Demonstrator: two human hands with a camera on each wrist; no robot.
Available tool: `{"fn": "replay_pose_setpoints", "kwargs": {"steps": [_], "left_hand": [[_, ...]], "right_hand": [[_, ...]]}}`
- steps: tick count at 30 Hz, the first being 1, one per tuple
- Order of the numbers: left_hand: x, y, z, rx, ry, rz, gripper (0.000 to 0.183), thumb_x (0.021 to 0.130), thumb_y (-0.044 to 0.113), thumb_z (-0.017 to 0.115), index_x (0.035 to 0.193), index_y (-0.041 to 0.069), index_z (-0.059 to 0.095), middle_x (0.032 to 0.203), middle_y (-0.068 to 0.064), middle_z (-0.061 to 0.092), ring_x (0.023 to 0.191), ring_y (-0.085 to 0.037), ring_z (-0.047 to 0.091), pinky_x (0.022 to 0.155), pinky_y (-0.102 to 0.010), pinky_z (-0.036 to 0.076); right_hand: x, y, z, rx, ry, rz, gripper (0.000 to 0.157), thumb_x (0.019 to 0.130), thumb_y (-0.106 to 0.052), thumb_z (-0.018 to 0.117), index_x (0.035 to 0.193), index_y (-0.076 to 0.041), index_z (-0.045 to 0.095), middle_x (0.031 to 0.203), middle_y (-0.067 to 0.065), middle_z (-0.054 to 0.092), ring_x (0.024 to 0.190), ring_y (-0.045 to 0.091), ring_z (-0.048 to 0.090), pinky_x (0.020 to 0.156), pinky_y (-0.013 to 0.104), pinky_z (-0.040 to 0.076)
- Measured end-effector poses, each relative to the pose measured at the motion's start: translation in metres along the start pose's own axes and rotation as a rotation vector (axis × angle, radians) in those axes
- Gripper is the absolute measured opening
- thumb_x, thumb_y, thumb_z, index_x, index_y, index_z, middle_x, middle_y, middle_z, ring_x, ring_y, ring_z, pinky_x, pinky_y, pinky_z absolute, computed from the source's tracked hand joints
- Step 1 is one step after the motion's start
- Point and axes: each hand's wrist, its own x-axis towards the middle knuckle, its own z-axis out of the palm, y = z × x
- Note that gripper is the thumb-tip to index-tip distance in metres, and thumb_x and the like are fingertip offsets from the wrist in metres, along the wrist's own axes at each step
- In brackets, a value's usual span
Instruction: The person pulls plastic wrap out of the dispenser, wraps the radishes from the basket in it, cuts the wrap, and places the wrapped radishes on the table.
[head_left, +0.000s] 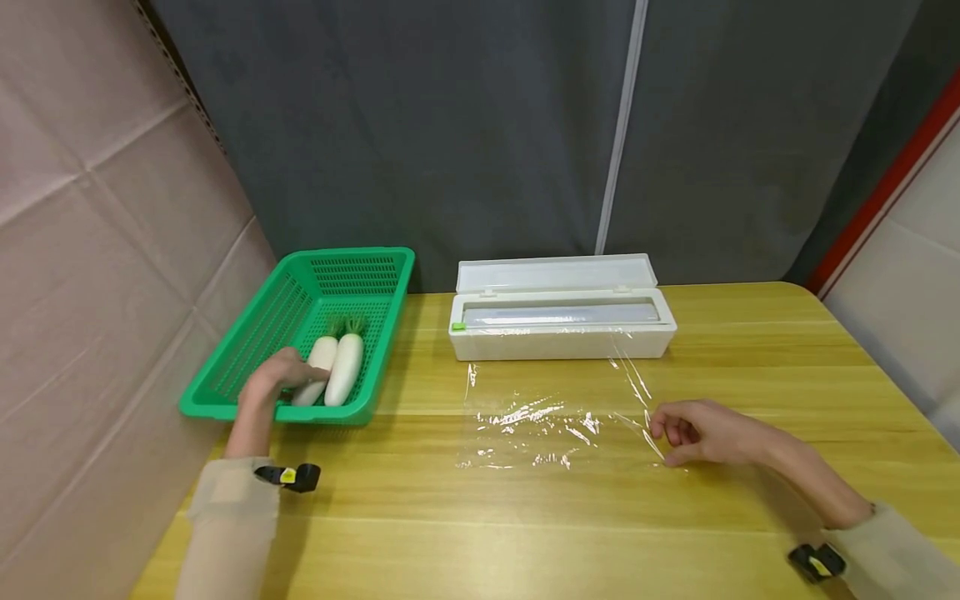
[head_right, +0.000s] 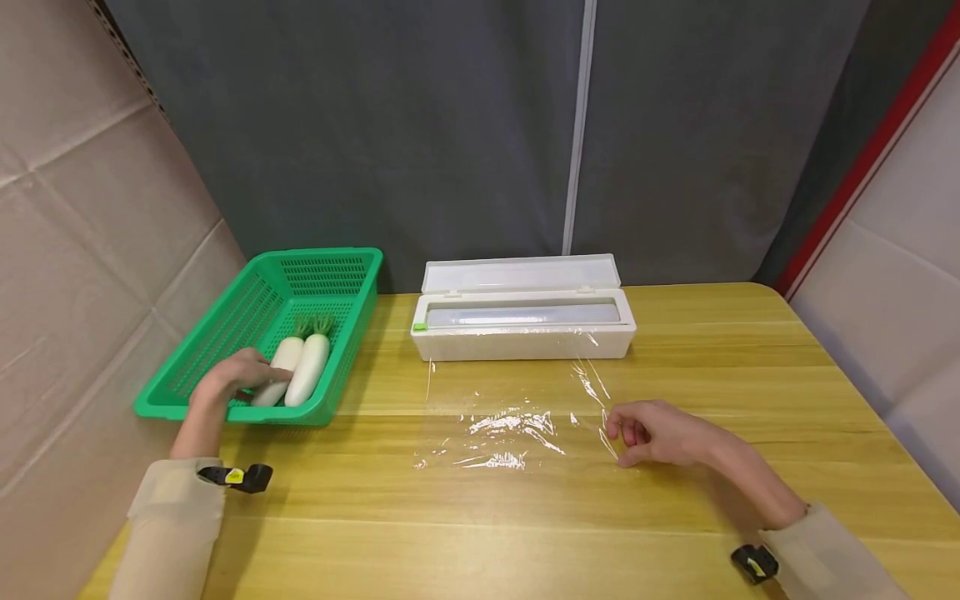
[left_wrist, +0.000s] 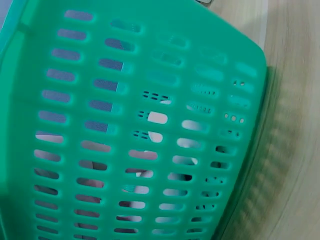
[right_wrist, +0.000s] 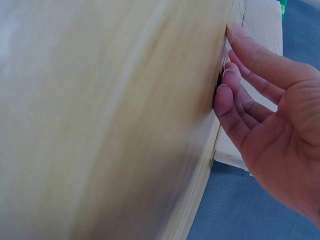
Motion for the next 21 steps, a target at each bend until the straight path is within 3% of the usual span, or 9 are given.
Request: {"fn": "replay_pose_setpoints", "kwargs": {"steps": [4,11,18,21], "left_hand": [[-0.0027,0.0,0.0016,0.008,0.02,-0.003,0.039,0.095,0.03,0.066,0.093,-0.008,0.059,0.081,-0.015,0.056,0.071,-0.024,0.051,0.061,-0.034,0.044],[-0.0023,0.0,0.0027,-0.095,0.048,-0.001,0.034,0.096,0.029,0.066,0.082,0.0,0.057,0.072,-0.007,0.051,0.065,-0.02,0.044,0.058,-0.033,0.038],[-0.007,0.0028,0.0051,-0.15,0.151,0.031,0.046,0.097,0.03,0.067,0.109,-0.013,0.058,0.091,-0.02,0.06,0.076,-0.025,0.056,0.062,-0.036,0.048],[-0.0085,0.0047,0.0066,-0.181,0.203,0.059,0.047,0.097,0.032,0.067,0.109,-0.013,0.059,0.093,-0.021,0.062,0.076,-0.026,0.057,0.061,-0.036,0.048]], "right_hand": [[0.0002,0.0003,-0.0001,0.003,-0.002,0.014,0.026,0.087,-0.023,0.08,0.101,-0.012,0.06,0.08,-0.008,0.054,0.072,0.005,0.051,0.059,0.024,0.045],[0.0004,0.0011,0.0005,0.004,-0.005,0.026,0.027,0.087,-0.024,0.08,0.101,-0.012,0.06,0.08,-0.007,0.054,0.072,0.005,0.051,0.059,0.023,0.045],[0.0008,0.0011,0.0003,0.0,-0.005,0.029,0.027,0.087,-0.024,0.081,0.101,-0.013,0.06,0.08,-0.007,0.054,0.072,0.005,0.051,0.059,0.024,0.045],[0.0014,0.0006,0.0007,0.001,-0.005,0.035,0.027,0.087,-0.024,0.081,0.101,-0.013,0.06,0.081,-0.007,0.054,0.072,0.005,0.051,0.06,0.024,0.045]]}}
